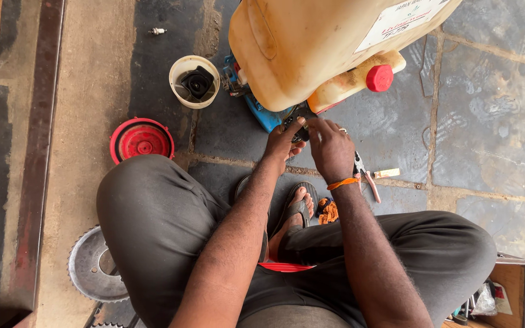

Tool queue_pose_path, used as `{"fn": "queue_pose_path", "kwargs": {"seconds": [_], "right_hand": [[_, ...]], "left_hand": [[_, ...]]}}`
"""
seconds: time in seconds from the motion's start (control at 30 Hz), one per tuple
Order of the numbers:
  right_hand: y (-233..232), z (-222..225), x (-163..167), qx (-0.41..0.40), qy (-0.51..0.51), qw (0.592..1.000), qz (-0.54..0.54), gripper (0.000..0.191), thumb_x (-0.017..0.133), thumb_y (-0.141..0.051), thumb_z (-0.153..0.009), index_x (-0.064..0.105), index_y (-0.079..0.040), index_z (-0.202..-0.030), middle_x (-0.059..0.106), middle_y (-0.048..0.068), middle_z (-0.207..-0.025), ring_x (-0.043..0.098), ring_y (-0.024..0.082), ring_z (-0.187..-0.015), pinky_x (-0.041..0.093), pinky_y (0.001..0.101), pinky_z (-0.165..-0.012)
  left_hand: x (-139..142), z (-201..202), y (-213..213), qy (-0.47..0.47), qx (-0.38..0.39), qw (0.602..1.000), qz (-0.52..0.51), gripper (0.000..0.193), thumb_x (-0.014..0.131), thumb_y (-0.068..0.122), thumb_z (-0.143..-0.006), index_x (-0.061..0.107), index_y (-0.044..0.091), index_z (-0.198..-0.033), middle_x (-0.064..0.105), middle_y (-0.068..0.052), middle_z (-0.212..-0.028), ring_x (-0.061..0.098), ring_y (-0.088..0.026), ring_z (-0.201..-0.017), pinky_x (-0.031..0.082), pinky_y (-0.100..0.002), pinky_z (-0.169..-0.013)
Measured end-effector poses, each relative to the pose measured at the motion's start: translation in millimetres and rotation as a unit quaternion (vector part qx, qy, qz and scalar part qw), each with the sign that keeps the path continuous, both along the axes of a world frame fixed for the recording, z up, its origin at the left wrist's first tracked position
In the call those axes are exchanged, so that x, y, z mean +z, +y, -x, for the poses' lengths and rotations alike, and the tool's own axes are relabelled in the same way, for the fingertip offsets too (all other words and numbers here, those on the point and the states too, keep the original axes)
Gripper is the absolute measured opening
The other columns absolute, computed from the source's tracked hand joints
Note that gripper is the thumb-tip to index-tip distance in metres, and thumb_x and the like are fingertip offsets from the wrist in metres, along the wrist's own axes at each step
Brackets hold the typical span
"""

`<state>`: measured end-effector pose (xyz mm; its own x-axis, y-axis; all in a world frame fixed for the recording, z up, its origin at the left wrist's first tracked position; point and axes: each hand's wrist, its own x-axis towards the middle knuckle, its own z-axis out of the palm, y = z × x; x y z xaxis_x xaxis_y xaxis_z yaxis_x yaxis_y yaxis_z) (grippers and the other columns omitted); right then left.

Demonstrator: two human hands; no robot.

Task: The person sits on the floor repairing a knapsack power sprayer. They remove the pump cover, handle and wipe small engine parts with a cloth, reposition the machine, and use a screwdriver to work on the pump assembly near the tank.

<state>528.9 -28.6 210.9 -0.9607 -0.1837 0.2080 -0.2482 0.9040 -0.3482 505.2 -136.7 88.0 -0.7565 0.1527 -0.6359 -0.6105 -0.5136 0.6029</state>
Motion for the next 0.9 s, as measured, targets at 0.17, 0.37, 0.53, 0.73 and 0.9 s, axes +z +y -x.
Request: {"fn": "queue_pose_path", "kwargs": {"seconds": [0.17, 0.37, 0.53, 0.73, 0.9], "right_hand": [[1.8, 0.0, 2.9, 0.034, 0.057, 0.998, -0.017, 0.015, 0.068, -0.017, -0.094, 0.075, -0.017, -0.107, 0.073, 0.007, -0.101, 0.069, 0.032, -0.094, 0.054, 0.0448, -0.080], [20.4, 9.7, -9.8, 0.004, -0.009, 0.993, 0.121, 0.015, 0.072, -0.022, -0.097, 0.078, -0.013, -0.108, 0.074, 0.007, -0.102, 0.072, 0.024, -0.086, 0.056, 0.0372, -0.075], [59.0, 24.6, -33.0, -0.114, -0.112, 0.895, 0.416, 0.030, 0.068, -0.029, -0.103, 0.072, -0.001, -0.113, 0.072, 0.002, -0.092, 0.066, 0.010, -0.080, 0.054, 0.0262, -0.073], [76.2, 22.8, -62.5, -0.144, -0.171, 0.869, 0.441, 0.035, 0.069, -0.031, -0.099, 0.071, 0.000, -0.116, 0.073, 0.003, -0.093, 0.066, 0.010, -0.078, 0.055, 0.0257, -0.072], [71.8, 19.5, -67.9, -0.152, -0.239, 0.861, 0.423, 0.051, 0.071, -0.042, -0.095, 0.063, -0.004, -0.128, 0.071, 0.004, -0.101, 0.064, 0.011, -0.088, 0.054, 0.0289, -0.077]], "left_hand": [[0.3, -0.7, -1.2, 0.002, -0.002, 1.000, -0.010, 0.051, 0.080, 0.055, -0.076, 0.066, 0.018, -0.108, 0.069, 0.005, -0.089, 0.066, -0.009, -0.069, 0.051, -0.023, -0.062], [-10.4, 1.5, -1.7, -0.002, -0.001, 0.999, -0.044, 0.053, 0.080, 0.057, -0.080, 0.066, 0.014, -0.106, 0.069, -0.001, -0.085, 0.067, -0.012, -0.068, 0.051, -0.024, -0.061], [-13.8, 3.4, -6.9, 0.003, -0.004, 0.981, -0.196, 0.050, 0.074, 0.057, -0.086, 0.070, 0.013, -0.111, 0.073, -0.006, -0.090, 0.059, -0.011, -0.064, 0.050, -0.025, -0.059], [-15.2, 3.0, 2.7, 0.016, -0.015, 0.970, -0.241, 0.051, 0.072, 0.056, -0.087, 0.071, 0.012, -0.114, 0.075, -0.006, -0.095, 0.060, -0.011, -0.065, 0.050, -0.024, -0.059], [-18.6, 3.7, 16.9, -0.029, -0.001, 0.986, -0.164, 0.050, 0.077, 0.055, -0.088, 0.065, 0.013, -0.113, 0.066, 0.000, -0.094, 0.063, -0.014, -0.071, 0.051, -0.027, -0.062]]}}
